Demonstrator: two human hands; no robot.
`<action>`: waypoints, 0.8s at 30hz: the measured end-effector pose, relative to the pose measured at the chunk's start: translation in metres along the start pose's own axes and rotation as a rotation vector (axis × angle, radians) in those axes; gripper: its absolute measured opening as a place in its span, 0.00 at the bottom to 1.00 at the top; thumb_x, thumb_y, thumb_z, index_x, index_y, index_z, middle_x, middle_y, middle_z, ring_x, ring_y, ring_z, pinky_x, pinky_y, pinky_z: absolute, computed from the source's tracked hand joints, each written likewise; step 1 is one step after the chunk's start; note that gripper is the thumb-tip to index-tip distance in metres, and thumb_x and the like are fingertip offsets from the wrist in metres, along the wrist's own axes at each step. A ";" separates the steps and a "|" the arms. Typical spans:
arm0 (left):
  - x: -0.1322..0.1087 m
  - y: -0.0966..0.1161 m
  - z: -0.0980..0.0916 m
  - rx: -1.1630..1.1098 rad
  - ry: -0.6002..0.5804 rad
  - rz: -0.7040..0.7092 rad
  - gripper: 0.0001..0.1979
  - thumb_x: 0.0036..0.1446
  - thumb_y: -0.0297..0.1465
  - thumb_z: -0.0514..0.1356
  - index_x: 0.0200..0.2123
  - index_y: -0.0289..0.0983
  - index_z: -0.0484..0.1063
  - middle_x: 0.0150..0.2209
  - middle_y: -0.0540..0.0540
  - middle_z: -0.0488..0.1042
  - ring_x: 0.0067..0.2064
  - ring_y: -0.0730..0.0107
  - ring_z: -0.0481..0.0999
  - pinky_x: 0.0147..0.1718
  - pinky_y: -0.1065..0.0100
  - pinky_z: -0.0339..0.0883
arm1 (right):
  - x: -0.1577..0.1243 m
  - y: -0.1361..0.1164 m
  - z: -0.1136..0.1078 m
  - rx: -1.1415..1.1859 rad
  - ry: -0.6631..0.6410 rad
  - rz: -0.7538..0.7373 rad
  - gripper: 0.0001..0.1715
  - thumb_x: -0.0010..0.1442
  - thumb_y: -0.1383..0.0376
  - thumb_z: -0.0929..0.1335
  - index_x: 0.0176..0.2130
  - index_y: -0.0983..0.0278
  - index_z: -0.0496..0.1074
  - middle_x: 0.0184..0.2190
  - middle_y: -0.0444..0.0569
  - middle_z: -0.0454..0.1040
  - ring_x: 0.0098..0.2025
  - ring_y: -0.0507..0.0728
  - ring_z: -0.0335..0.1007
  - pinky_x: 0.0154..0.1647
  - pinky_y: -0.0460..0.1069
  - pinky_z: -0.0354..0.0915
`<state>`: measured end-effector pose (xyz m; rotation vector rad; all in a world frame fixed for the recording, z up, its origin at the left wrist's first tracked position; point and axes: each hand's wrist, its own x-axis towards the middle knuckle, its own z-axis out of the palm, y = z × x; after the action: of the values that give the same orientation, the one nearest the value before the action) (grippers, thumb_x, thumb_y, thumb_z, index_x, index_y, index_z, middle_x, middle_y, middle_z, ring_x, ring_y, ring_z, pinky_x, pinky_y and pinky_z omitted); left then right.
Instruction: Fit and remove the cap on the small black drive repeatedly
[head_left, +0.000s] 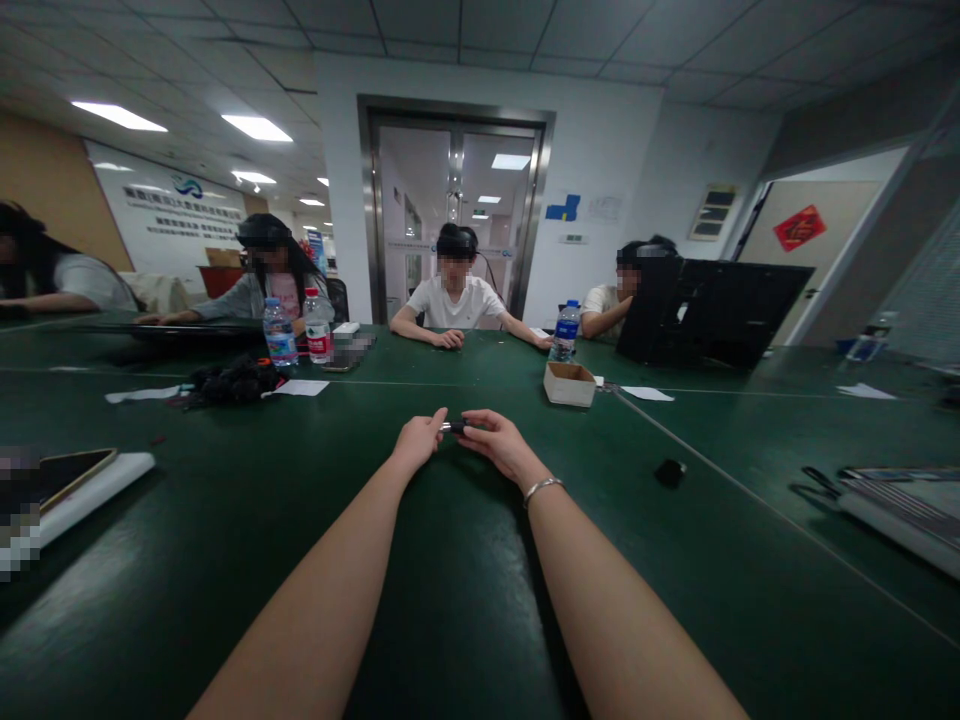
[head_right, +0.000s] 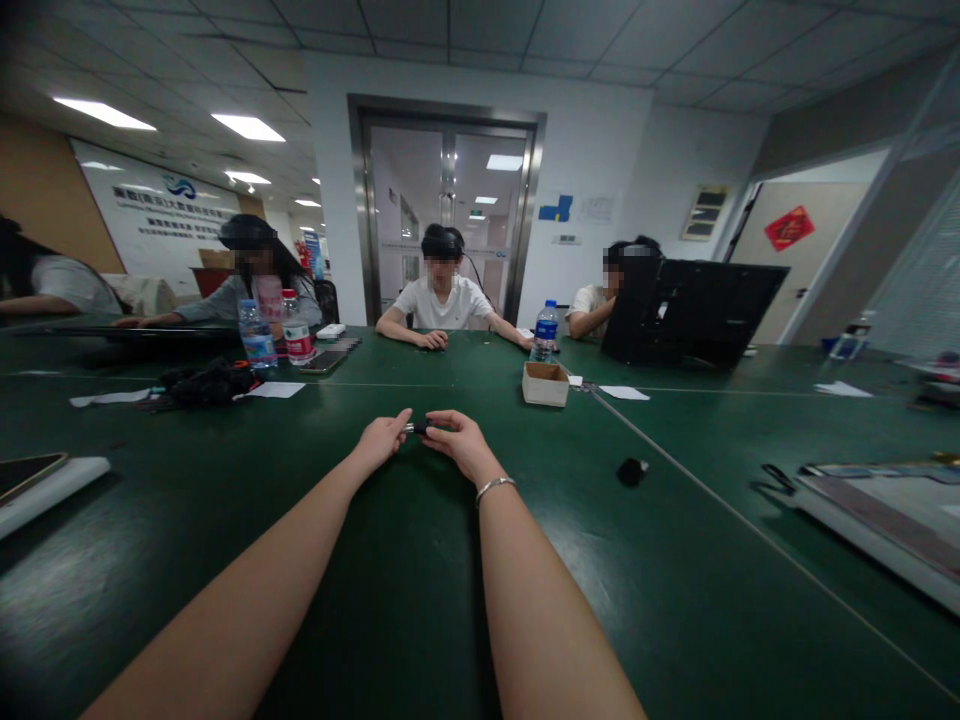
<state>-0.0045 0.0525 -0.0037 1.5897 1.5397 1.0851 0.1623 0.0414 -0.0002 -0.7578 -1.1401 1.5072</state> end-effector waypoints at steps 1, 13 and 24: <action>0.000 0.001 -0.001 -0.004 -0.006 -0.015 0.27 0.54 0.51 0.49 0.15 0.37 0.65 0.11 0.52 0.60 0.16 0.72 0.60 0.22 0.69 0.53 | 0.000 0.000 0.000 0.001 -0.007 -0.001 0.17 0.41 0.73 0.75 0.34 0.65 0.74 0.37 0.46 0.70 0.37 0.51 0.73 0.46 0.52 0.71; 0.006 0.006 0.001 -0.134 -0.078 -0.204 0.23 0.52 0.47 0.54 0.15 0.38 0.62 0.10 0.54 0.54 0.14 0.74 0.54 0.19 0.70 0.47 | -0.002 -0.003 0.000 0.005 -0.008 -0.007 0.19 0.37 0.73 0.75 0.33 0.65 0.74 0.37 0.45 0.73 0.38 0.51 0.72 0.46 0.51 0.69; 0.000 0.014 -0.002 -0.169 -0.136 -0.272 0.22 0.54 0.45 0.52 0.14 0.39 0.56 0.10 0.55 0.50 0.13 0.78 0.48 0.17 0.71 0.42 | -0.004 -0.006 0.002 -0.015 0.005 0.013 0.19 0.36 0.74 0.75 0.32 0.64 0.75 0.34 0.44 0.75 0.34 0.50 0.72 0.43 0.49 0.69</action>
<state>-0.0005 0.0516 0.0095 1.2716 1.4802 0.9109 0.1637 0.0373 0.0059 -0.7805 -1.1463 1.5086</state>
